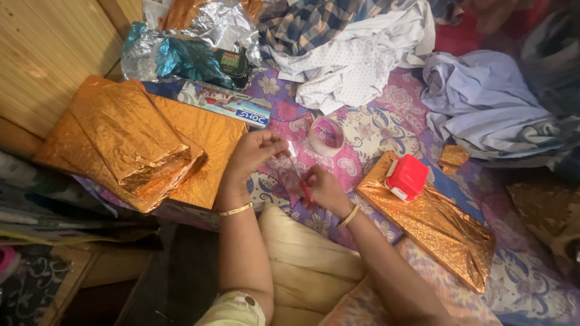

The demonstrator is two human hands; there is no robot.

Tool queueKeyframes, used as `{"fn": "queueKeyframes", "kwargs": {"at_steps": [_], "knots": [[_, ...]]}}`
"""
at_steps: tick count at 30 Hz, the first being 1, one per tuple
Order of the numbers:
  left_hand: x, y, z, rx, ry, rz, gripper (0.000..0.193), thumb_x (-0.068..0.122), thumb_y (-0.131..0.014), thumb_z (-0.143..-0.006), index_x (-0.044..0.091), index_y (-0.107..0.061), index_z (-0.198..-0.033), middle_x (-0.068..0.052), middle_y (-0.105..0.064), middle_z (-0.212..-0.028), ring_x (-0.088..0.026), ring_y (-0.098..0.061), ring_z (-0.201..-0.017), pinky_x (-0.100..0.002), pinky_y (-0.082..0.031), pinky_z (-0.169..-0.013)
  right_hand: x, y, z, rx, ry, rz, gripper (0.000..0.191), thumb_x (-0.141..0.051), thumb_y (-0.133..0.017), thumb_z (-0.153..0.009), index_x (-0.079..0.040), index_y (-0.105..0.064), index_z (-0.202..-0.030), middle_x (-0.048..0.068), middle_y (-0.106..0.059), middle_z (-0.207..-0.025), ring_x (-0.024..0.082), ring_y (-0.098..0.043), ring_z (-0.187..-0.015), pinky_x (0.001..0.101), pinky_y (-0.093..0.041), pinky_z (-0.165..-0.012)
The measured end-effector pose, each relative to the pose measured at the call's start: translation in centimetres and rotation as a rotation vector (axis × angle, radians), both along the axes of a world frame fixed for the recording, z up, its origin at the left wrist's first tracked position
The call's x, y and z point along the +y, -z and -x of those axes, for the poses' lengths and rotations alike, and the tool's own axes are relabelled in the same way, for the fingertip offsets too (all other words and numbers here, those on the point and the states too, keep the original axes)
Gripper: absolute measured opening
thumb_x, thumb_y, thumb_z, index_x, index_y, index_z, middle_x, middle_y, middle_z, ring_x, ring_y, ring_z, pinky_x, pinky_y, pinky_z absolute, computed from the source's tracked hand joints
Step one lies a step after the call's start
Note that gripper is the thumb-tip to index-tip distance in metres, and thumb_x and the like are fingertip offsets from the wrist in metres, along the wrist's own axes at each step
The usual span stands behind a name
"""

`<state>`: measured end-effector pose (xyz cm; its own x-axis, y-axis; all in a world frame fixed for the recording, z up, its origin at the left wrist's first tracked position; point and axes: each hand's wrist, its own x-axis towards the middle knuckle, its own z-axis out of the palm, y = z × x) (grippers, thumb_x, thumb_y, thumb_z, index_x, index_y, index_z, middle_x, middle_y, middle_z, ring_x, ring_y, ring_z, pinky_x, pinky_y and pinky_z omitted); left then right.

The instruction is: The person wraps rectangular boxes in shiny gold foil wrapping paper on a bed. They fold the paper around each box, cut paper with scissors, apply tape from a tape roll, and press the paper flat, then begin wrapping another item in blue foil paper.

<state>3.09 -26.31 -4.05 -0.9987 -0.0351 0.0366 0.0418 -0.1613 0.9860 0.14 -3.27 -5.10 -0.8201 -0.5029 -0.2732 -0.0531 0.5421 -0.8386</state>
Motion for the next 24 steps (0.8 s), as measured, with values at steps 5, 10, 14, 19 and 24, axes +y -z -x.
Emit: {"fn": "queueKeyframes", "kwargs": {"at_steps": [5, 10, 14, 19, 24], "knots": [[2.5, -2.0, 0.2, 0.160, -0.012, 0.050, 0.016, 0.005, -0.077, -0.086, 0.001, -0.073, -0.101, -0.004, -0.077, -0.091, -0.008, -0.074, -0.085, -0.022, -0.057, -0.074, 0.3, -1.0, -0.5, 0.636, -0.092, -0.133, 0.030, -0.019, -0.084, -0.071, -0.001, -0.064, -0.084, 0.016, -0.067, -0.074, 0.035, -0.070, -0.068, 0.0446, -0.057, -0.063], [5.8, -3.2, 0.6, 0.238, -0.047, 0.171, 0.016, 0.003, -0.081, -0.085, 0.001, -0.074, -0.100, -0.001, -0.075, -0.091, -0.005, -0.066, -0.079, -0.021, -0.053, -0.068, 2.1, -1.4, 0.0, 0.796, -0.117, -0.005, 0.044, -0.002, -0.083, -0.056, 0.005, -0.063, -0.095, 0.022, -0.064, -0.087, 0.036, -0.066, -0.069, 0.0448, -0.053, -0.060], [8.1, -4.7, 1.2, 0.306, -0.096, 0.294, 0.014, 0.004, -0.081, -0.085, 0.001, -0.075, -0.098, -0.002, -0.076, -0.086, -0.005, -0.066, -0.074, -0.022, -0.052, -0.064, 1.9, 1.1, 0.6, 0.435, -0.289, 0.183, 0.019, 0.006, -0.075, -0.070, -0.002, -0.068, -0.085, 0.011, -0.068, -0.078, 0.019, -0.067, -0.070, 0.0335, -0.055, -0.062], [11.8, -7.3, 3.3, 0.377, -0.060, 0.261, 0.014, 0.003, -0.080, -0.085, 0.000, -0.072, -0.096, -0.004, -0.077, -0.088, -0.006, -0.071, -0.078, -0.022, -0.058, -0.070, 5.0, 1.2, 2.4, 0.353, -0.335, 0.386, 0.027, 0.011, -0.067, -0.081, -0.001, -0.072, -0.104, 0.004, -0.071, -0.092, 0.012, -0.067, -0.082, 0.0297, -0.057, -0.071], [17.4, -8.1, 3.4, 0.259, 0.029, 0.134, 0.010, 0.001, -0.075, -0.087, -0.001, -0.069, -0.094, -0.005, -0.077, -0.086, -0.008, -0.073, -0.077, -0.023, -0.061, -0.069, 12.2, -4.8, 3.6, -0.002, 0.372, 0.756, 0.025, -0.023, -0.055, -0.105, -0.002, -0.069, -0.110, 0.008, -0.074, -0.092, 0.016, -0.072, -0.083, 0.0274, -0.055, -0.071]]}}
